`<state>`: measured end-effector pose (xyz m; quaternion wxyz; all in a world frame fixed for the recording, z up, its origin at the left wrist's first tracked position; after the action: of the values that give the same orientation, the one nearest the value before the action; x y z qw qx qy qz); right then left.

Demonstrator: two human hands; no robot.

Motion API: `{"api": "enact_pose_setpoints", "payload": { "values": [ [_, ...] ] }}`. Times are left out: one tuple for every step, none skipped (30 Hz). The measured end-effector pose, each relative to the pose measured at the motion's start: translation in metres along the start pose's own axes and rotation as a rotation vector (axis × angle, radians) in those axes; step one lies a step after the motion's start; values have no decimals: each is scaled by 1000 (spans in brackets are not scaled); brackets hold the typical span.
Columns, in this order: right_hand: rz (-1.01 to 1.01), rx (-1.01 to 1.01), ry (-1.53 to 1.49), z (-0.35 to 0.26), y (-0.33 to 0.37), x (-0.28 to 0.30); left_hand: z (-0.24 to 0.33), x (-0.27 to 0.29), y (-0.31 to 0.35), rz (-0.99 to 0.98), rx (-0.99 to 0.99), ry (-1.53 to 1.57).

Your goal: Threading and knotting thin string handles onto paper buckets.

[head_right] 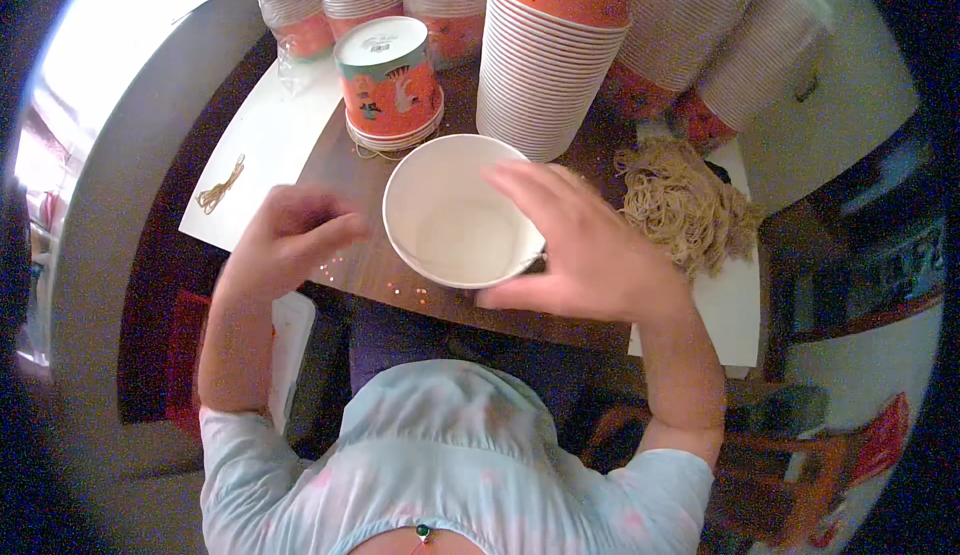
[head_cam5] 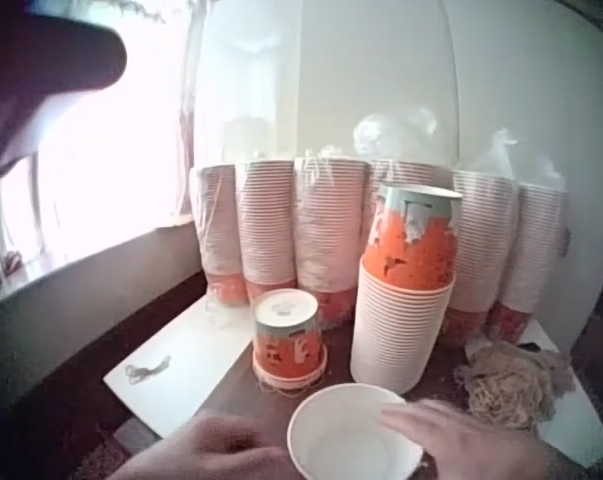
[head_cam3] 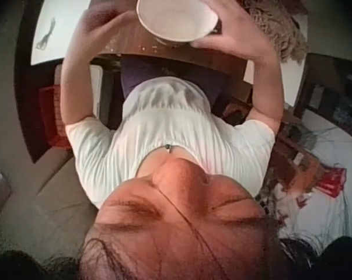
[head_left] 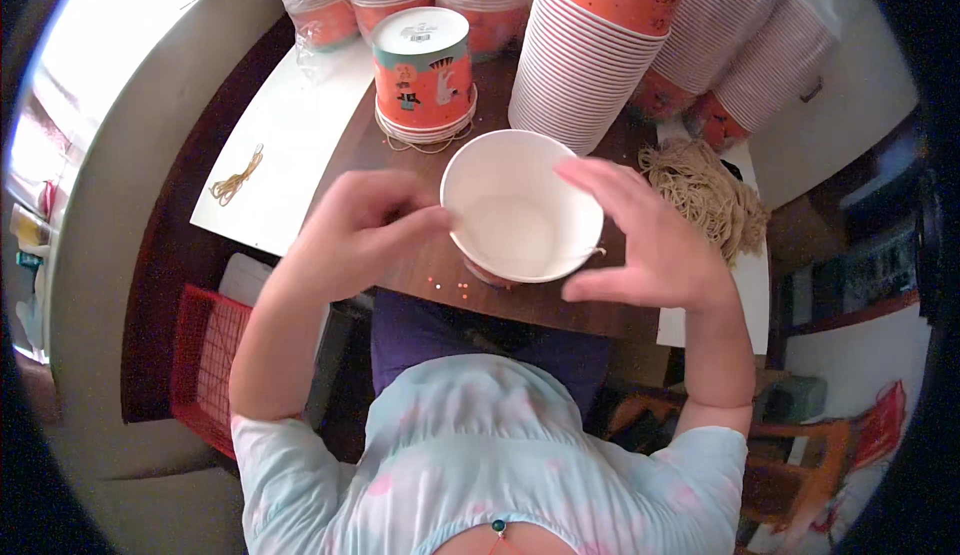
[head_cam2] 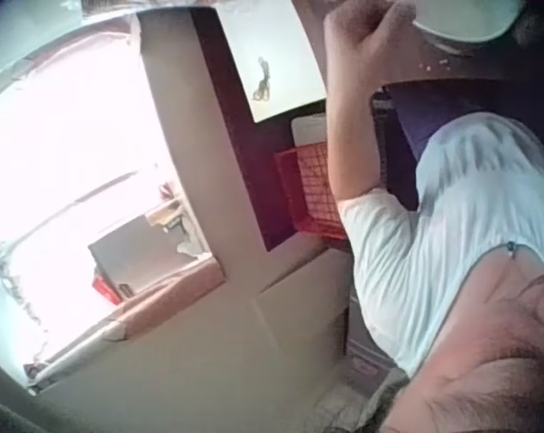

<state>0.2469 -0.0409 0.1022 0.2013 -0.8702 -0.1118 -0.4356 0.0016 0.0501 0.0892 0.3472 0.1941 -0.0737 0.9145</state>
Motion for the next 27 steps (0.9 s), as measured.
{"api": "enact_pose_setpoints", "payload": {
  "values": [
    [39, -28, -405, -4, -13, -5, 11, -10, -12, -37, -31, -30],
    [-27, -198, -819, -9, -24, -15, 19, -18, -22, -68, -88, 1],
    [-98, -362, -1233, -12, -33, -28, 23, -24, -30, -93, -144, 29],
    [-153, -295, -1308, -10, -43, -39, 20, -26, -38, -99, -158, 55],
    [-154, -291, -1308, -9, -45, -34, 21, -21, -40, -97, -158, 52],
    [-100, -374, -1120, -9, -44, -25, 20, -16, -41, -149, -67, 74],
    [-51, -451, -930, -6, -42, -18, 17, -11, -40, -197, 28, 98],
    [78, -417, -822, 3, -38, -18, 7, -8, -39, -221, 60, 103],
    [74, -413, -824, 10, -34, -16, 0, -4, -37, -215, 62, 101],
    [70, -414, -818, 16, -28, -13, -7, -4, -32, -270, 107, 184],
    [66, -416, -812, 21, -25, -12, -12, -5, -28, -325, 152, 267],
    [86, -434, -791, 25, -22, -16, -17, -6, -24, -314, 154, 274],
    [84, -433, -790, 26, -20, -18, -18, -8, -22, -312, 154, 275],
    [53, -335, -537, 26, -19, -19, -19, -11, -20, -294, 149, 269],
    [23, -236, -285, 26, -18, -20, -19, -13, -20, -276, 145, 264],
    [49, -85, 152, 23, -19, -20, -17, -16, -21, -277, 147, 266],
    [46, -87, 150, 18, -21, -24, -12, -18, -23, -248, 121, 188],
    [153, -31, -3, 8, -28, -30, -9, -21, -25, -218, 94, 111],
    [265, 21, -150, -2, -33, -33, -6, -24, -29, -224, 91, 111],
    [266, 19, -150, -5, -37, -38, -4, -27, -34, -214, 47, 86],
    [123, -86, -639, -4, -42, -47, -2, -28, -36, -203, 3, 62],
    [-28, -194, -1126, -4, -47, -55, 2, -28, -38, -210, 2, 61],
    [12, -194, -1232, -6, -54, -56, 11, -26, -37, -189, 17, 130],
    [20, -196, -1232, -3, -56, -52, 15, -25, -38, -167, 32, 200],
    [-31, -211, -1205, -2, -60, -48, 11, -20, -39, -170, 38, 231],
    [-83, -225, -1177, -2, -62, -45, 8, -13, -41, -192, 27, 211],
    [-14, -287, -942, -1, -59, -38, 5, -7, -42, -215, 15, 191]
  ]
}}
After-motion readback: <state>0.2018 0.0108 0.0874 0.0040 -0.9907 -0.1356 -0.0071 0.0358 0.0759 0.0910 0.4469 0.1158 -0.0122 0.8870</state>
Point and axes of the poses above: each hand's wrist, its own y-axis away from the middle knuckle, its own x-axis out of the back of the hand, z = x × y, the point moved 2 cm from there along -y, towards the middle knuckle, and after that the axes turned 6 degrees about -y, right-handed, at the moved point
